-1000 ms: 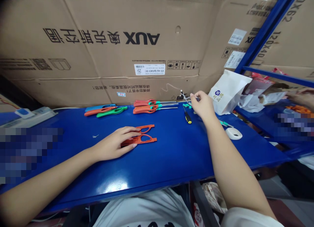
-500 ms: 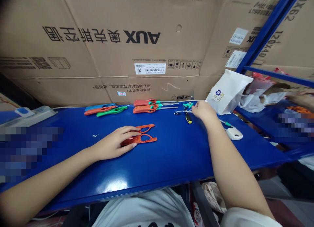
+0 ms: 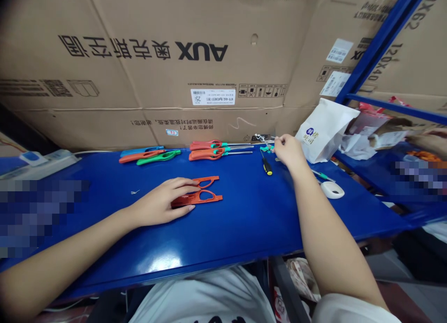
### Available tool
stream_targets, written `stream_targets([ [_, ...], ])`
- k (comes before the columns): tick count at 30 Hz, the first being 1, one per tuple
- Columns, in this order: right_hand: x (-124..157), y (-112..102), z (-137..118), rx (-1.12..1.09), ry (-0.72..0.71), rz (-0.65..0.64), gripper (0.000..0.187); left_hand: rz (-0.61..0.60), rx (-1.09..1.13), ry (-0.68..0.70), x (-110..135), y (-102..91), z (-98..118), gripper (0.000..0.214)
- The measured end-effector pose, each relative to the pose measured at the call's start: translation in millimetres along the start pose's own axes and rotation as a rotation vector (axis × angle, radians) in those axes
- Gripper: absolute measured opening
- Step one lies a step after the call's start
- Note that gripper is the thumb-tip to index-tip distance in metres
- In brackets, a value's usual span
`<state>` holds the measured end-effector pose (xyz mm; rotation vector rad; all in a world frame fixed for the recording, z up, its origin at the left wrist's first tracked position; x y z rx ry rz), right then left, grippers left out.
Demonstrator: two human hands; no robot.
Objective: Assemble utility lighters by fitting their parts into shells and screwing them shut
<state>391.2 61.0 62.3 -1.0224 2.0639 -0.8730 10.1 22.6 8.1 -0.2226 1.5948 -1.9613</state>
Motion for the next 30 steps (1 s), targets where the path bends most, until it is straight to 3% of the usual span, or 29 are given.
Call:
stream_targets([
  [5, -1, 5, 2, 0.031, 0.058, -0.164, 0.030, 0.003, -0.007, -0.011, -2, 2.2, 1, 0.042],
  [18, -9, 36, 19, 0.208, 0.033, -0.226, 0.007, -0.021, 0.010, -0.021, 2, 5.5, -5, 0.043],
  [24, -9, 49, 21, 0.199, -0.060, -0.244, 0.033, -0.026, 0.015, -0.013, 0, 4.7, -5, 0.044],
  [30, -7, 58, 20, 0.151, -0.063, -0.293, 0.012, -0.024, 0.019, -0.001, 1, 3.5, -4, 0.044],
])
Point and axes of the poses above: each hand's wrist, its own x-axis away from the middle knuckle, its own y-axis out of the palm, z = x × y, the point moved 2 cm from there along -x, towards the middle knuckle, and after that the axes turned 3 degrees about -x, right-handed, at the moved point
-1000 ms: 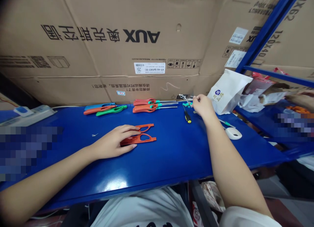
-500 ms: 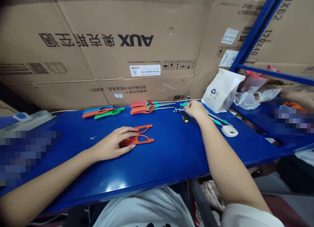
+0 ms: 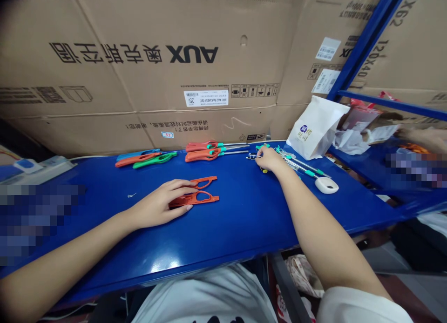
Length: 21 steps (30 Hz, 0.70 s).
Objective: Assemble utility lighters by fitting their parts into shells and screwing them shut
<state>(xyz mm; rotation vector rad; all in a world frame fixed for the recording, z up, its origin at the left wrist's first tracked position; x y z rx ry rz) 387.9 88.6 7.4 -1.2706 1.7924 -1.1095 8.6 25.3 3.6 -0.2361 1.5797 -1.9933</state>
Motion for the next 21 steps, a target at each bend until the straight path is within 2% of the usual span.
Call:
stream_targets([
  [6, 0, 0, -1, -0.091, 0.004, 0.040, 0.007, -0.004, 0.003, -0.001, 0, 0.7, -1, 0.044],
  [16, -10, -2, 12, -0.221, 0.120, 0.238, 0.022, -0.021, -0.004, 0.001, 0, 0.1, -1, 0.043],
  [21, -12, 0, 15, -0.269, 0.085, 0.267, 0.015, -0.019, 0.007, 0.005, 0, 0.7, -1, 0.044],
])
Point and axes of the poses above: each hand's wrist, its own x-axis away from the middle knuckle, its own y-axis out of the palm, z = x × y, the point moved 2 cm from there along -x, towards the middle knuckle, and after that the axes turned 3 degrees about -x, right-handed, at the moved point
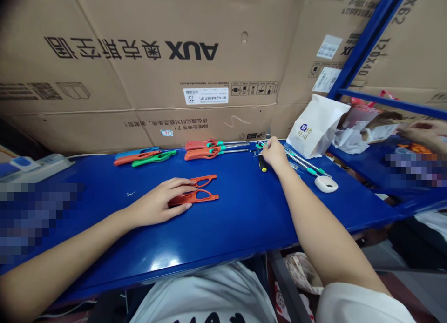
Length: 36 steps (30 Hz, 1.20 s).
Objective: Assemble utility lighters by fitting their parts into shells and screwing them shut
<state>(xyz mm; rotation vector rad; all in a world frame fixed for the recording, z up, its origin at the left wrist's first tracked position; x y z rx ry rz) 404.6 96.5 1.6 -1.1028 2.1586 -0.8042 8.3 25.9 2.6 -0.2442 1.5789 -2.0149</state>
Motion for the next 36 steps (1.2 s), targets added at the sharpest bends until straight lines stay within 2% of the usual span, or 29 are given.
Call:
stream_targets([
  [4, 2, -2, -3, 0.000, -0.053, 0.036, 0.017, 0.010, 0.007, 0.004, 0, -0.3, 0, 0.044],
  [10, 7, -6, -5, -0.004, -0.090, 0.090, 0.011, 0.016, 0.009, 0.015, 0, -1.6, 1, 0.045],
  [13, 8, -8, -7, -0.006, -0.098, 0.101, 0.015, 0.006, 0.004, 0.008, 0, -1.5, 1, 0.046],
  [24, 15, -14, -26, 0.001, -0.118, 0.050, 0.023, 0.023, 0.001, 0.019, 1, 0.0, -1, 0.045],
  [26, 22, -16, -36, -0.014, -0.158, -0.007, 0.024, 0.024, -0.003, 0.011, 1, 0.1, 1, 0.045],
  [28, 32, -17, -47, -0.045, -0.222, -0.120, 0.022, 0.031, -0.002, 0.001, 0, -0.6, 3, 0.043],
  [31, 54, -15, -63, -0.109, -0.350, -0.326, 0.017, 0.049, -0.003, -0.004, 0, -2.2, 6, 0.041],
  [34, 81, -6, -76, -0.244, -0.571, -0.612, 0.017, 0.060, -0.012, -0.001, 0, -3.2, 9, 0.038],
  [36, 99, 1, -84, -0.301, -0.663, -0.762, 0.017, 0.067, -0.018, -0.002, 0, -3.2, 11, 0.034],
])
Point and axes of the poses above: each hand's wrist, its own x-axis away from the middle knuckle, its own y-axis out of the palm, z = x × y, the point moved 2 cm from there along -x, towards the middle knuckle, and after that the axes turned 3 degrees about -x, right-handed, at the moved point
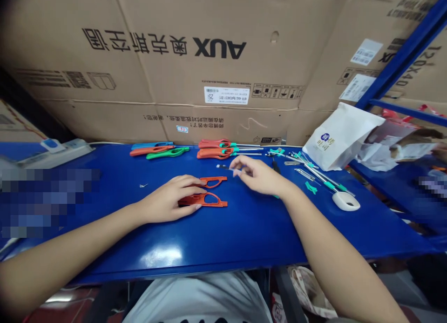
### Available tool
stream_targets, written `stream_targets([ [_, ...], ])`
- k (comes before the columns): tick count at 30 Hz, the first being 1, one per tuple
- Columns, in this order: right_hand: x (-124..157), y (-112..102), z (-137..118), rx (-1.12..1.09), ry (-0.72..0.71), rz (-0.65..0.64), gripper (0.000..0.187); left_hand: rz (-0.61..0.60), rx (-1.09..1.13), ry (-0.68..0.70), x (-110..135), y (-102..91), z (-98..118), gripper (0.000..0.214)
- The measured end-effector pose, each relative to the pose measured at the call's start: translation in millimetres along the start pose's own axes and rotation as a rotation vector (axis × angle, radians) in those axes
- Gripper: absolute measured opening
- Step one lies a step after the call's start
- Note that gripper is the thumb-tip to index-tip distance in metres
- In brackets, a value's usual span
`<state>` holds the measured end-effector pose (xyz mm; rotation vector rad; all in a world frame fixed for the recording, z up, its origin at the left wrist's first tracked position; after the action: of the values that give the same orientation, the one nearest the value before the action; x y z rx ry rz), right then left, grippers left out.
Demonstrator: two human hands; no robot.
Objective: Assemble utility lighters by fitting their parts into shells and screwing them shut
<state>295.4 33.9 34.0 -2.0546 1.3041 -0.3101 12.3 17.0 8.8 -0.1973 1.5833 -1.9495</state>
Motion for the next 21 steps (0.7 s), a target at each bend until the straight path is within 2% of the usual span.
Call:
stream_targets([
  [5, 2, 36, -22, -0.144, -0.095, -0.145, 0.021, 0.098, -0.023, -0.062, 0, -1.3, 1, 0.042],
  [9, 3, 49, -30, -0.184, -0.115, -0.193, 0.025, 0.179, 0.029, -0.071, 2, -1.5, -2, 0.045],
  [15, 3, 53, -27, -0.199, -0.117, -0.233, 0.028, 0.232, 0.166, 0.013, 2, 1.3, 6, 0.017],
  [19, 2, 49, -22, -0.123, -0.109, -0.224, 0.040, 0.260, 0.240, -0.076, 2, 0.8, 11, 0.022],
  [21, 3, 46, -20, -0.092, -0.094, -0.219, 0.038, 0.282, 0.286, -0.136, 2, 0.4, 10, 0.023],
])
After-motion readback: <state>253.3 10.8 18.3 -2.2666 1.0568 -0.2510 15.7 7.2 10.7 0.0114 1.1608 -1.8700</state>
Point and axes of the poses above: each hand's wrist, its own x-axis away from the middle knuckle, its own y-axis out of the palm, z = x × y, the point moved 2 cm from there along -x, towards the middle knuckle, and after that the axes turned 3 degrees about -x, right-handed, at the moved point
